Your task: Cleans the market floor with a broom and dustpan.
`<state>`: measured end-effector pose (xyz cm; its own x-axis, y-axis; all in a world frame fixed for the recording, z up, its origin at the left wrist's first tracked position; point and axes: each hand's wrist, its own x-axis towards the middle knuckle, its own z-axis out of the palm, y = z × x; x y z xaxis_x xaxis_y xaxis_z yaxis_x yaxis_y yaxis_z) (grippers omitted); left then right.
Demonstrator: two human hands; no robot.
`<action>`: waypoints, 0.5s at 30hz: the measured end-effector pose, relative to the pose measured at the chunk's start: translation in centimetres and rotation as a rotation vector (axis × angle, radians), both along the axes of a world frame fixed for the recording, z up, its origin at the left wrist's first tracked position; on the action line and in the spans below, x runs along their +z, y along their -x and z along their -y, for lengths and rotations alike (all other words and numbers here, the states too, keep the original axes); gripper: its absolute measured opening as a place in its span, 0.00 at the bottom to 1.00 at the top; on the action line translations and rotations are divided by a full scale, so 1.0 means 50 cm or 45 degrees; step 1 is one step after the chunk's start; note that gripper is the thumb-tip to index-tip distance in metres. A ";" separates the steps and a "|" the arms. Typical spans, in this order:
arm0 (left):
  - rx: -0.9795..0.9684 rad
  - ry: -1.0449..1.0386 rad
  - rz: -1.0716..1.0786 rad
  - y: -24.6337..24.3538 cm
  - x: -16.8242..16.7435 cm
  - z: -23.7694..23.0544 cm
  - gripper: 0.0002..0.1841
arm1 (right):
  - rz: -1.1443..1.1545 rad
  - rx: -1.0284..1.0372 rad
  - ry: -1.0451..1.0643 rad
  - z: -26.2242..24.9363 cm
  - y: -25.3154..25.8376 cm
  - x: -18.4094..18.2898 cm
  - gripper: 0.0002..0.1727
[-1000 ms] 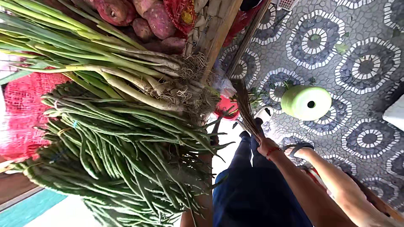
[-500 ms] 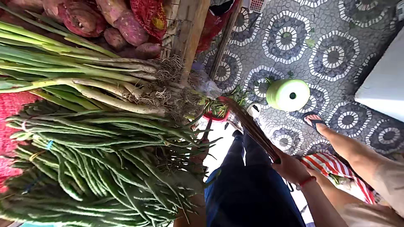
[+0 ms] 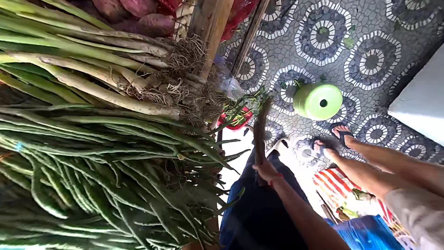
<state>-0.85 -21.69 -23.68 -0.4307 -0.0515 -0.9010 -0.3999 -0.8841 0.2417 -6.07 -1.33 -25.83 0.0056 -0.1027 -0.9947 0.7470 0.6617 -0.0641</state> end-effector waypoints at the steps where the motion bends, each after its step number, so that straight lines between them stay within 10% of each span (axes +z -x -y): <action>1: 0.034 0.014 0.294 -0.027 -0.060 0.010 0.14 | 0.038 0.030 0.037 0.021 -0.012 0.001 0.46; 15: 0.217 0.086 0.234 -0.088 -0.120 0.008 0.20 | -0.499 1.069 -0.160 -0.208 0.210 0.217 0.42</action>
<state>3.55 -22.10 -29.67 -0.2397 -0.1723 -0.9554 -0.2893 -0.9267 0.2397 -16.56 9.06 -15.00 -0.3086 -0.1087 -0.9449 -0.0387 0.9941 -0.1018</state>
